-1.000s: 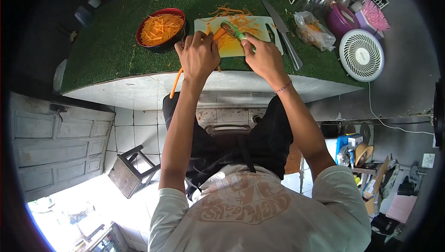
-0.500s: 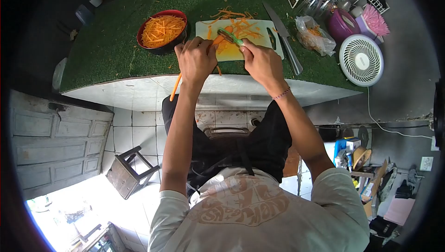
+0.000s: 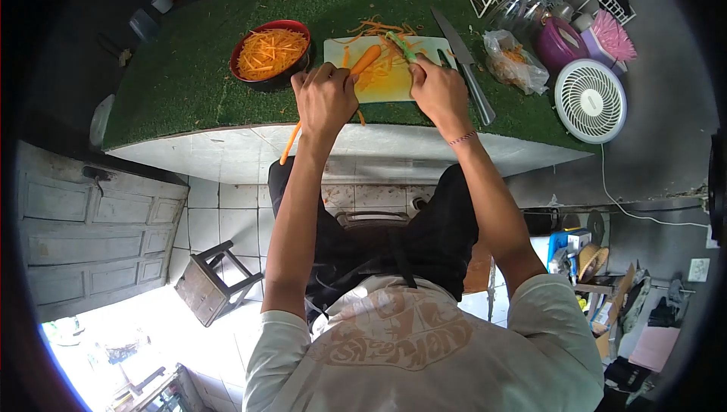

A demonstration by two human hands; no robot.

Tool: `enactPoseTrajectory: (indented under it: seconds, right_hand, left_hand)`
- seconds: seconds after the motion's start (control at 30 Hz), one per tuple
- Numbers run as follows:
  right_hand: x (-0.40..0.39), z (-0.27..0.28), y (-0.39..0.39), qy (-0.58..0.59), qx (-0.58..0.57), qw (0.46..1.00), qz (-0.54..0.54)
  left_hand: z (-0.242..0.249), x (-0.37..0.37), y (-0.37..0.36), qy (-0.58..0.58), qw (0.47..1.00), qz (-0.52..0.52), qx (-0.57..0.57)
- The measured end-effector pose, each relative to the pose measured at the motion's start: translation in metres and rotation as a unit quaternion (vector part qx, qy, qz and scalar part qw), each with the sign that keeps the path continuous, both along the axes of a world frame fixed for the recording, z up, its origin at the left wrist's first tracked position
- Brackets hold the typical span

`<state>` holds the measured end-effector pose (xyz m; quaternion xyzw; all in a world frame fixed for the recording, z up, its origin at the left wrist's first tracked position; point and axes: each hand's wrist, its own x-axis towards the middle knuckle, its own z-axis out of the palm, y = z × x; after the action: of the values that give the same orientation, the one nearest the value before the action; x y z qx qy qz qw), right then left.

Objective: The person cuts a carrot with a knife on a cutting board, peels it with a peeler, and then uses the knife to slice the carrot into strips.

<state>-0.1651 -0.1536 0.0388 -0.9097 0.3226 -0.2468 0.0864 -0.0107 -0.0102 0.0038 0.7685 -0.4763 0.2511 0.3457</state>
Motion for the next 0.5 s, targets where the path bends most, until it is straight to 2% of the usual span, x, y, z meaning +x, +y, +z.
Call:
enactPoseTrajectory:
  seconds: [0.13, 0.23, 0.37, 0.5]
  right_hand:
    - [-0.005, -0.004, 0.001, -0.064, -0.011, 0.998, 0.017]
    - [-0.008, -0.003, 0.010, -0.094, 0.003, 0.993, 0.068]
    - [-0.008, -0.005, 0.020, -0.049, -0.029, 0.994, 0.090]
    - [-0.005, -0.005, 0.019, -0.026, -0.041, 0.998, 0.037]
  left_hand:
    - [0.003, -0.004, 0.000, -0.006, 1.000, 0.021, 0.016]
    - [0.005, -0.004, 0.002, -0.025, 0.999, 0.026, 0.020]
    - [0.005, -0.004, 0.002, -0.038, 0.998, 0.034, 0.025]
    - [0.001, -0.001, 0.001, -0.043, 0.999, 0.022, 0.014]
